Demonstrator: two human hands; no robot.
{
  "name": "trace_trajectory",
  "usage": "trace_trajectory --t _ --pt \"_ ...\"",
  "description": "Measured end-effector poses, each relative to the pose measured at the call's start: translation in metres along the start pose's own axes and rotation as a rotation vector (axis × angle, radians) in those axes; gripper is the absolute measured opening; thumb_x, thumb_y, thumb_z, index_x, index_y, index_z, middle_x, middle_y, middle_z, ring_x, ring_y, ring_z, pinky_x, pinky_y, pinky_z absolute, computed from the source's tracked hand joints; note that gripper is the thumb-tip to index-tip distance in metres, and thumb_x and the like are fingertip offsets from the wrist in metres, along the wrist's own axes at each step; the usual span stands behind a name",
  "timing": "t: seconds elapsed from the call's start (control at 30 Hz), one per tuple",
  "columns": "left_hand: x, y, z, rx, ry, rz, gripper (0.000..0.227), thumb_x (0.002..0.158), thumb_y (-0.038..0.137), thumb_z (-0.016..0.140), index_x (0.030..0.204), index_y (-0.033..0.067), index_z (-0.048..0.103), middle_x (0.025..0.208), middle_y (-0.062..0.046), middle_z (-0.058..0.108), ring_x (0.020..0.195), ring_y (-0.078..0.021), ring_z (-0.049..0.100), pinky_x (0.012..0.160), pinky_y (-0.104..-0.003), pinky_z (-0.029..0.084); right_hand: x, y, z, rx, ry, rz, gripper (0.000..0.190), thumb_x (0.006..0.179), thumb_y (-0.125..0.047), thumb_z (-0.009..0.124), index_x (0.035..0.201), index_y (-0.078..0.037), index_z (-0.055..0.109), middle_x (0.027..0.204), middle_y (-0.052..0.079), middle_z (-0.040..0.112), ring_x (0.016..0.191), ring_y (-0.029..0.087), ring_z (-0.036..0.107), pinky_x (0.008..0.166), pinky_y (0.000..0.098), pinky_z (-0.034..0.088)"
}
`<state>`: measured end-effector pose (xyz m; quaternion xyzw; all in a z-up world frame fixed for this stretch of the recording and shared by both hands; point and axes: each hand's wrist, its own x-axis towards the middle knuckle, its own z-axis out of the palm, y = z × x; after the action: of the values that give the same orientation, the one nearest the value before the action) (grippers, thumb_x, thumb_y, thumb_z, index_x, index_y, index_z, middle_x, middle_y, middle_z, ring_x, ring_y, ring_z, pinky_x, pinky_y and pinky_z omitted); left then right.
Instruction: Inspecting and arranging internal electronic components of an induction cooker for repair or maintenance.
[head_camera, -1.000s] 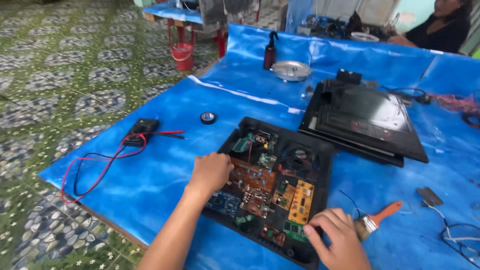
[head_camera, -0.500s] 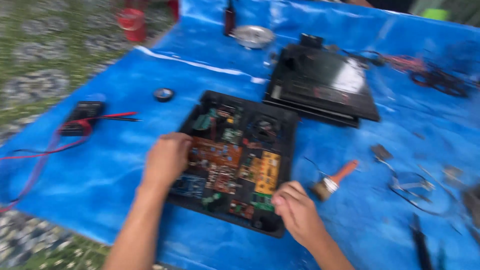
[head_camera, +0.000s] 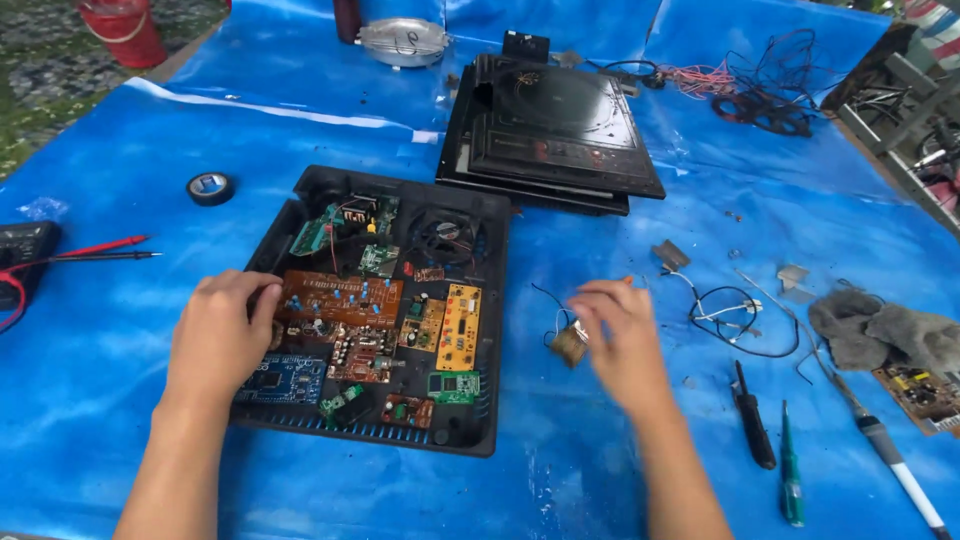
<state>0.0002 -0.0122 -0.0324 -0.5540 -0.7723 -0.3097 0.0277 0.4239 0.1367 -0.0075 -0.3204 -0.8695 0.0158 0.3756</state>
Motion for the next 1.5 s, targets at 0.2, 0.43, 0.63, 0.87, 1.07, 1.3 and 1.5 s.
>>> trace_trajectory --t 0.2,0.43,0.63,0.87,1.07,1.3,1.5 --pt "-0.002 0.003 -0.005 -0.001 -0.018 -0.016 0.022 0.105 0.018 0.06 0.116 0.0057 0.075 0.106 -0.014 0.074 0.1 -0.0412 0.063 0.078 -0.054 0.054 -0.022 0.04 -0.011 -0.104 -0.521 0.641 0.043 0.101 -0.029 0.056 0.142 -0.039 0.056 0.174 -0.004 0.024 0.156 0.034 0.021 0.104 0.0689 0.026" --pt "-0.002 -0.018 0.013 0.085 0.073 0.125 0.022 0.105 0.018 0.063 0.113 0.0048 0.079 0.109 -0.015 0.078 0.097 -0.0403 0.07 0.088 -0.049 0.053 -0.039 0.078 0.019 -0.4 -0.068 0.697 0.029 0.088 -0.052 0.076 0.091 -0.024 0.067 0.105 -0.002 0.065 0.115 0.031 0.052 0.083 0.0527 0.03" --pt "-0.005 -0.036 0.029 0.256 0.07 0.089 0.021 0.111 0.024 0.065 0.12 0.013 0.08 0.113 -0.009 0.078 0.103 -0.0348 0.071 0.09 -0.045 0.057 -0.017 0.054 -0.006 0.221 0.437 0.725 0.025 0.104 -0.032 0.059 0.105 -0.011 0.046 0.082 0.006 0.069 0.061 0.014 0.063 0.056 0.0304 0.059" --pt "-0.008 -0.045 0.036 0.309 0.101 0.088 0.019 0.115 0.029 0.067 0.121 0.0178 0.081 0.107 -0.005 0.077 0.103 -0.0297 0.072 0.086 -0.041 0.058 -0.03 0.076 -0.001 0.749 0.594 0.702 0.079 0.1 -0.025 0.061 0.16 -0.012 0.012 0.128 0.009 0.062 0.084 0.016 0.069 0.065 0.0294 0.057" --pt "-0.004 -0.1 0.076 0.059 0.164 0.189 0.015 0.117 0.017 0.069 0.117 0.005 0.079 0.104 -0.015 0.074 0.101 -0.0344 0.068 0.098 -0.043 0.052 -0.038 0.083 0.035 0.551 0.452 0.822 0.018 0.104 -0.038 0.056 0.108 -0.021 0.054 0.073 0.002 0.067 0.05 0.012 0.056 0.045 0.0283 0.044" --pt "-0.001 -0.23 0.18 -0.427 0.108 -0.059 0.026 0.14 0.022 0.059 0.14 -0.0036 0.066 0.111 -0.018 0.064 0.097 -0.0265 0.058 0.093 -0.038 0.045 -0.025 0.04 0.027 0.656 -0.083 0.847 0.043 0.098 -0.022 0.063 0.139 -0.01 0.06 0.105 0.005 0.075 0.075 0.015 0.066 0.062 0.0336 0.052" --pt "-0.004 -0.2 0.164 -0.4 0.089 0.036 0.021 0.13 0.009 0.061 0.129 -0.0105 0.067 0.111 -0.023 0.067 0.098 -0.0298 0.062 0.094 -0.039 0.048 -0.056 0.095 0.041 0.713 0.502 0.737 0.049 0.101 0.001 0.044 0.15 -0.005 0.046 0.155 0.017 0.05 0.148 0.029 0.045 0.12 0.0425 0.04"
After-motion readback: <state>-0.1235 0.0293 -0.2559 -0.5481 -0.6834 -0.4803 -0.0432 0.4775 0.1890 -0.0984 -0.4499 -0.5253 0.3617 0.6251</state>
